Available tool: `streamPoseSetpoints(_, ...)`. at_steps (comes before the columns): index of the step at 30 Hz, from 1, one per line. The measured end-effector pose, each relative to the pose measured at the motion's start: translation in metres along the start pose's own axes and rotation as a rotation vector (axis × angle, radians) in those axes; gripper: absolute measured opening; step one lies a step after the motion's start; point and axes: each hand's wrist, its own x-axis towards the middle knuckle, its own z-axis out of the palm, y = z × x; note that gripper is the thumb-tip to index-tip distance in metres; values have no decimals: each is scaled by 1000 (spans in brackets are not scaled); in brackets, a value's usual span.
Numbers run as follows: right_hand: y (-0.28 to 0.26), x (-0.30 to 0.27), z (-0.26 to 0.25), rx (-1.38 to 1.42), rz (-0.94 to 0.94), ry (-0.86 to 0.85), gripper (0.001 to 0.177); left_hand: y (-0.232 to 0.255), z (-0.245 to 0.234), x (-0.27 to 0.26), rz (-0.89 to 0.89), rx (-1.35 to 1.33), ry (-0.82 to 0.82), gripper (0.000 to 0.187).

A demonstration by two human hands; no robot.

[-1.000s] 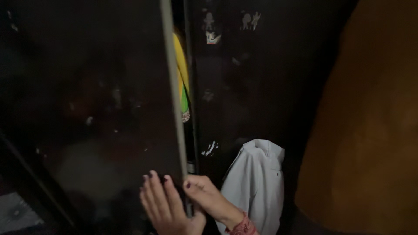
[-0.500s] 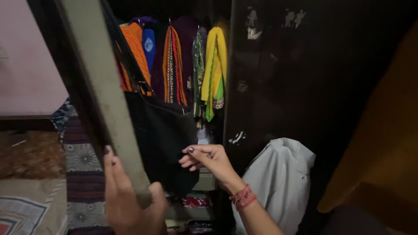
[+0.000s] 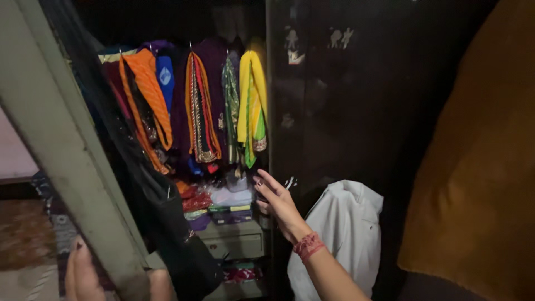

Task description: The person opens a drawer containing bangles and closes it, then moves to a hanging rod and adjusts several colorful garments on hangers. The person shifts garments left and right, smooths them, and closes the wardrobe doors.

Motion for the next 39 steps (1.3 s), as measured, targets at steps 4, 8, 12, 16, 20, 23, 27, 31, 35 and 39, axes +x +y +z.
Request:
streamPoseSetpoints(4, -12, 7, 0, -12, -54, 18, 67, -12, 27, 0, 79, -75, 86, 74)
streamPoseSetpoints(8, -22, 8, 1, -70, -43, 40, 67, -12, 37, -5, 118, -199, 29, 77)
streamPoseSetpoints(12, -27, 10, 3, -72, -45, 31, 68, 3, 53, -17, -9, -227, 23, 75)
streamPoseSetpoints(16, -30, 8, 8, -76, -39, 17, 67, 9, 53, -28, -30, -238, -106, 86)
streamPoseSetpoints(20, -30, 5, 13, -108, -13, 12, 65, 8, 62, -48, -17, -185, -205, 93)
streamPoseSetpoints(23, -31, 1, 20, -100, 5, -14, 64, -3, 73, -72, -12, -168, -317, 97)
streamPoseSetpoints(27, -37, -14, 31, -57, 35, -84, 65, -19, 92, -106, -8, -131, -443, 105)
streamPoseSetpoints(31, -41, -22, 39, -131, -38, -121, 67, -18, 103, -127, -54, -79, -515, 116)
streamPoseSetpoints(35, -45, -26, 38, -185, -62, -98, 70, -3, 112, -144, -102, -54, -510, 118)
streamPoseSetpoints(39, -50, -28, 41, -246, 14, -57, 72, 5, 123, -153, -124, -62, -546, 124)
